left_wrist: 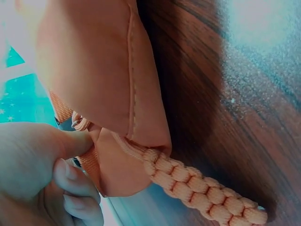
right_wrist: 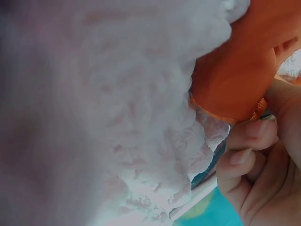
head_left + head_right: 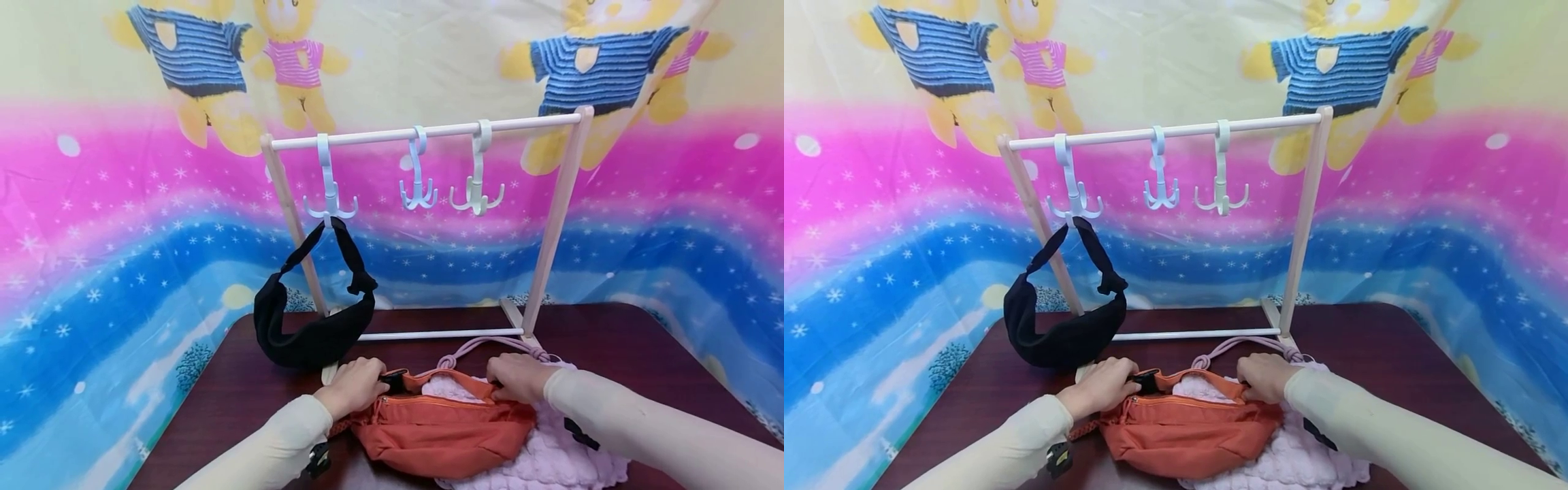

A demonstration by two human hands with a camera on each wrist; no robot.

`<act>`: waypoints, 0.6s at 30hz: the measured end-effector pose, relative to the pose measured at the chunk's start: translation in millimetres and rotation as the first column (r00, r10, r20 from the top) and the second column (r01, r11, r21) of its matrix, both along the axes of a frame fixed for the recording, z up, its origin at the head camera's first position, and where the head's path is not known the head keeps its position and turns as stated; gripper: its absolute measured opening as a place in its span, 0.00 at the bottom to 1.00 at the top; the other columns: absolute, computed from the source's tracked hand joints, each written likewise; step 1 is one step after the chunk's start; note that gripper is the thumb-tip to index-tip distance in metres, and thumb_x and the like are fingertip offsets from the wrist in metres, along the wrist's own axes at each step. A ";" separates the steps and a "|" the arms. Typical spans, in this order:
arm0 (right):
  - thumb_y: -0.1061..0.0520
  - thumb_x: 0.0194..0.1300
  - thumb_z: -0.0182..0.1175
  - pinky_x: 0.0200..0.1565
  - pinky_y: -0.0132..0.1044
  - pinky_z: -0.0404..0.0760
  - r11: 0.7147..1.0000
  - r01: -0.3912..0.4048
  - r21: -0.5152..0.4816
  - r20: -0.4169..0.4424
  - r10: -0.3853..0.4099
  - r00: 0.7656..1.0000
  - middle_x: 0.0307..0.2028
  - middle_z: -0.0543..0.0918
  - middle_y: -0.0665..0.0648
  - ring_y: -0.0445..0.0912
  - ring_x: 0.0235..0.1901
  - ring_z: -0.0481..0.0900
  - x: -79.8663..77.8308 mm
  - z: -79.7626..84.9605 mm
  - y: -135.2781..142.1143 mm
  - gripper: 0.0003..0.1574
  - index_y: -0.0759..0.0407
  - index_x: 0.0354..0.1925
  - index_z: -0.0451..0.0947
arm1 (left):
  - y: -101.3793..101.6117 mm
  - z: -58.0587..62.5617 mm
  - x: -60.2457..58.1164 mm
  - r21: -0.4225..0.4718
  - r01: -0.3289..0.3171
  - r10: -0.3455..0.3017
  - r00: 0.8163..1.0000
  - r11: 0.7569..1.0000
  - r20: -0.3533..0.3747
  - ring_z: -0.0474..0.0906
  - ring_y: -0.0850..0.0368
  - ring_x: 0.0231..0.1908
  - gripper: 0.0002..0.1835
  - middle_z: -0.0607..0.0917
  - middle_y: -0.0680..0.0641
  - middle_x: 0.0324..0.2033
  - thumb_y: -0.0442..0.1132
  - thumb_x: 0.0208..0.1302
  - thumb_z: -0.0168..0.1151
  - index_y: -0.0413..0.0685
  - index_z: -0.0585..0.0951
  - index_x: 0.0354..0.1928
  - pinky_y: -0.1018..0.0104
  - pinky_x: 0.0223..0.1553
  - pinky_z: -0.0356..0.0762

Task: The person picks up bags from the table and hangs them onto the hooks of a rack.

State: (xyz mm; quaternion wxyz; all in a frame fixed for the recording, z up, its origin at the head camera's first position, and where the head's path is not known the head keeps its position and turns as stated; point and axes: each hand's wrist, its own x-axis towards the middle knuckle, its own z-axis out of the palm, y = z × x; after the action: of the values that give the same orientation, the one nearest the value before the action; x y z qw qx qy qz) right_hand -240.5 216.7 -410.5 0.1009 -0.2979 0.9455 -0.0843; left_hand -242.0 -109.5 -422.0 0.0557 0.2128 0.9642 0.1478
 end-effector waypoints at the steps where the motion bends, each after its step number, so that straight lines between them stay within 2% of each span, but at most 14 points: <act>1: 0.59 0.59 0.71 0.24 0.29 0.59 1.000 -0.004 -0.002 -0.003 0.004 1.000 0.14 0.62 0.40 0.34 0.17 0.60 -0.4 -0.1 0.6 0.22 0.47 0.16 0.72 | 0.3 -0.4 -0.1 0.001 -0.002 0.002 1.000 1.000 0.000 0.75 0.62 0.27 0.06 0.85 0.53 0.30 0.44 0.69 0.65 0.51 0.85 0.39 0.63 0.30 0.71; 18: 0.62 0.60 0.68 0.25 0.27 0.59 0.983 -0.053 -0.178 0.057 0.064 0.996 0.16 0.59 0.39 0.32 0.18 0.57 -6.1 6.7 8.1 0.17 0.51 0.18 0.75 | -2.7 -2.6 3.0 0.018 -0.004 0.004 1.000 1.000 -0.009 0.75 0.62 0.27 0.09 0.87 0.51 0.34 0.44 0.70 0.64 0.50 0.85 0.46 0.64 0.29 0.70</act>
State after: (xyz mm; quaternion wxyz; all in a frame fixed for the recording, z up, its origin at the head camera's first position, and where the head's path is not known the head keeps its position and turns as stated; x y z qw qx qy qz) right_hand -246.5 224.7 -403.9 0.1062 -0.3306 0.9216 -0.1738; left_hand -239.0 -112.2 -424.6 0.0490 0.2119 0.9636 0.1557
